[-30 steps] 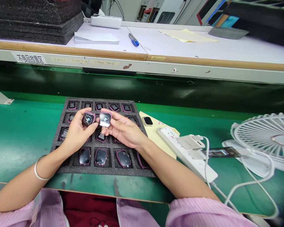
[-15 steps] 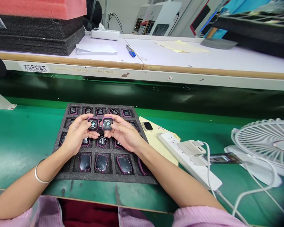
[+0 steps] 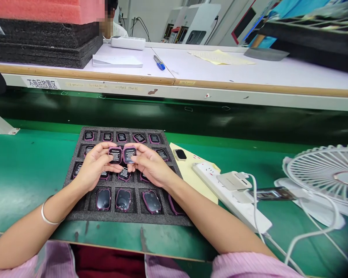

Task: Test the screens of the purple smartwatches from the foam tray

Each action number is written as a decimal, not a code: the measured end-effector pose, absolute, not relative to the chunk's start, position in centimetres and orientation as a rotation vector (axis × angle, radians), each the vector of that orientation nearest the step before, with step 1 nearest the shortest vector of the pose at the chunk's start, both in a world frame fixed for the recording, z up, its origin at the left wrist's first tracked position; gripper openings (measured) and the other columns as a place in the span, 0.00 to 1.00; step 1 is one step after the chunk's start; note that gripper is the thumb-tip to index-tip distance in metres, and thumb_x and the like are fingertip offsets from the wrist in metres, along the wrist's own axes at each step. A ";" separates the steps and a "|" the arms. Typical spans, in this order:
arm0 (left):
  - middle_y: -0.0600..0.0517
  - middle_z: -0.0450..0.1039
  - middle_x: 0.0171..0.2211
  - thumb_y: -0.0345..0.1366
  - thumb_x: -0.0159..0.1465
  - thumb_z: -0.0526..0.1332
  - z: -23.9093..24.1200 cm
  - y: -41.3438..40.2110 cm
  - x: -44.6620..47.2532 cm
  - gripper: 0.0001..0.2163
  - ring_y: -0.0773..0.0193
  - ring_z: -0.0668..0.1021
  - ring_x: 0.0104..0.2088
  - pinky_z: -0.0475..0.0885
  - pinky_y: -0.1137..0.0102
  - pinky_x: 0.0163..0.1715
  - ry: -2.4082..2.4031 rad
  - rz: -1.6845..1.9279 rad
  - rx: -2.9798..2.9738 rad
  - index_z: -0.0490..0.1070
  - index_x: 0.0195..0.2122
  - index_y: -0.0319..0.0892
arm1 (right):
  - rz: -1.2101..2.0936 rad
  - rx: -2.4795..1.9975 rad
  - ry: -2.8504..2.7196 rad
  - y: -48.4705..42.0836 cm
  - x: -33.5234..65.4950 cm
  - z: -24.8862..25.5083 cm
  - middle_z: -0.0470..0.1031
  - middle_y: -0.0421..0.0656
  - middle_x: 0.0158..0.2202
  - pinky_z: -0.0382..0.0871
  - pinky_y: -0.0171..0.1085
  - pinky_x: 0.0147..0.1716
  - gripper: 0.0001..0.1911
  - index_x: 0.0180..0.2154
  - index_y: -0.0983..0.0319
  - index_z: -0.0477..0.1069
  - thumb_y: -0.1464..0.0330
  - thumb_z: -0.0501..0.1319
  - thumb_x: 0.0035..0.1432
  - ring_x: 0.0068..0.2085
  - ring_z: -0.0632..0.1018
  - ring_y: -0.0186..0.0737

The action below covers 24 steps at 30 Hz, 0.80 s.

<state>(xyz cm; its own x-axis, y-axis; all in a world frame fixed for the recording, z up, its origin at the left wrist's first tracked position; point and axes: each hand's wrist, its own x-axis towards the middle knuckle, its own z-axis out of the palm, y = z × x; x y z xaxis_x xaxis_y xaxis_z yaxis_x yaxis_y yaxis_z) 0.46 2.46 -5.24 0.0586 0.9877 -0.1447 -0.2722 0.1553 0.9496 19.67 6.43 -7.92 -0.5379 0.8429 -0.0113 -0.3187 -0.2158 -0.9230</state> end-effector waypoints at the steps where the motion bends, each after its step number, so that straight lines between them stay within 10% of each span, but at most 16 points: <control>1: 0.54 0.76 0.36 0.36 0.52 0.69 -5.2 2.4 0.5 0.21 0.61 0.84 0.25 0.84 0.66 0.31 1.046 1.190 0.912 0.68 0.47 0.40 | 1.852 -0.683 -1.226 6.4 19.7 -7.9 0.75 0.38 0.34 0.70 0.35 0.30 0.22 0.50 0.60 0.71 0.67 0.71 0.54 0.28 0.76 0.33; 24: 0.51 0.76 0.41 0.35 0.53 0.70 -5.6 2.4 0.6 0.21 0.61 0.84 0.26 0.84 0.68 0.31 1.044 1.196 0.972 0.68 0.46 0.40 | 1.800 -0.634 -1.301 6.2 19.7 -8.0 0.74 0.39 0.37 0.69 0.35 0.31 0.23 0.52 0.60 0.70 0.68 0.71 0.55 0.30 0.75 0.33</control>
